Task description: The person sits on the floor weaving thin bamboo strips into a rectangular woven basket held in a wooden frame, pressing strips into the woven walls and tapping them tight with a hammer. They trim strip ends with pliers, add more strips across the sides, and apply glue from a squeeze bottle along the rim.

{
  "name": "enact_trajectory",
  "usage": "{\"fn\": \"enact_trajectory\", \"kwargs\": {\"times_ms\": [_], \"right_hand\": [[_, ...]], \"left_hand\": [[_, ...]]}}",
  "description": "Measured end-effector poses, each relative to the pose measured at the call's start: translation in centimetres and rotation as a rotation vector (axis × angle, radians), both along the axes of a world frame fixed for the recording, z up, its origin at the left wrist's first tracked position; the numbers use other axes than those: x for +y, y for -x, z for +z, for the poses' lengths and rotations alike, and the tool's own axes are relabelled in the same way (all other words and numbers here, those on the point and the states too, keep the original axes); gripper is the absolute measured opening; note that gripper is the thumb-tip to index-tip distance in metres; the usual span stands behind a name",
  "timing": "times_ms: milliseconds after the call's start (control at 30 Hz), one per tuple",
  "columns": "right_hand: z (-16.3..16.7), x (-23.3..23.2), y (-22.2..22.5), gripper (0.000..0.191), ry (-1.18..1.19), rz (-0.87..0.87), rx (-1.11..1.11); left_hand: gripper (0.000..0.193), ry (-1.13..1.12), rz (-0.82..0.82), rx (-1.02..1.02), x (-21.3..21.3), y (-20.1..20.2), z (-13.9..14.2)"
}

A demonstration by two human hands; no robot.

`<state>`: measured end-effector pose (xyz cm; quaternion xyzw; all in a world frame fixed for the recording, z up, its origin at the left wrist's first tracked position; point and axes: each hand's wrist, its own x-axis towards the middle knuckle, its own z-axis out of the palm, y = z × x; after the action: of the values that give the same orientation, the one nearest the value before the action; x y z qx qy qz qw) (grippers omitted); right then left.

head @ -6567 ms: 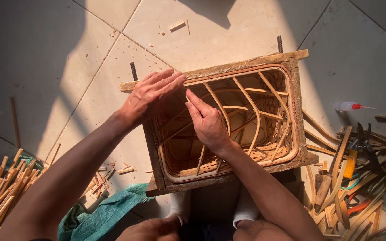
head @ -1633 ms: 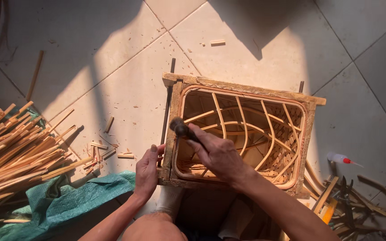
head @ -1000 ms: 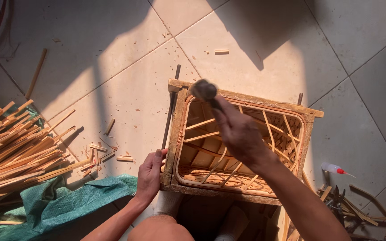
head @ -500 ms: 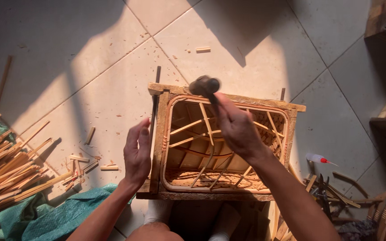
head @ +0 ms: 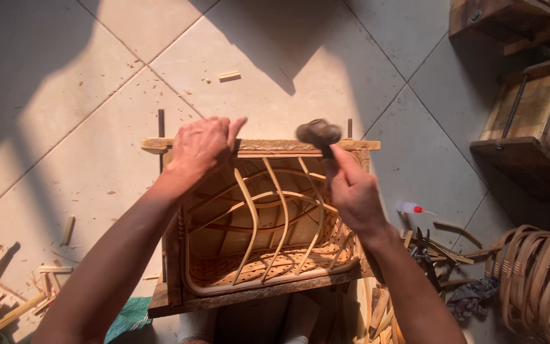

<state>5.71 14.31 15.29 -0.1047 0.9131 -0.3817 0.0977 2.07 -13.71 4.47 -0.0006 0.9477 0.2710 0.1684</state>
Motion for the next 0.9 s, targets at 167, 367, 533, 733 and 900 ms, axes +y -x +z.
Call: {"fn": "enact_trajectory", "kwargs": {"times_ms": [167,367,533,733,900], "right_hand": [[-2.8,-0.2,-0.1,0.046,-0.006,0.006,-0.263],[-1.3,5.3,1.5,0.041,0.06,-0.049,-0.003],[-1.0,8.2,0.3,0.04,0.194,-0.317,-0.14],[-2.3,10.0,0.2,0.038,0.099,-0.304,-0.107],[-1.4,11.0,0.1,0.042,0.057,-0.266,-0.183]], "left_hand": [[0.079,0.118,-0.055,-0.016,1.3,0.3,-1.1],[0.077,0.076,-0.048,0.015,1.9,1.6,-1.2],[0.086,0.083,-0.154,-0.153,8.5,3.8,-0.1],[0.081,0.051,-0.11,0.133,10.7,3.0,0.3],[0.082,0.107,-0.082,0.055,11.3,2.6,0.6]]}}
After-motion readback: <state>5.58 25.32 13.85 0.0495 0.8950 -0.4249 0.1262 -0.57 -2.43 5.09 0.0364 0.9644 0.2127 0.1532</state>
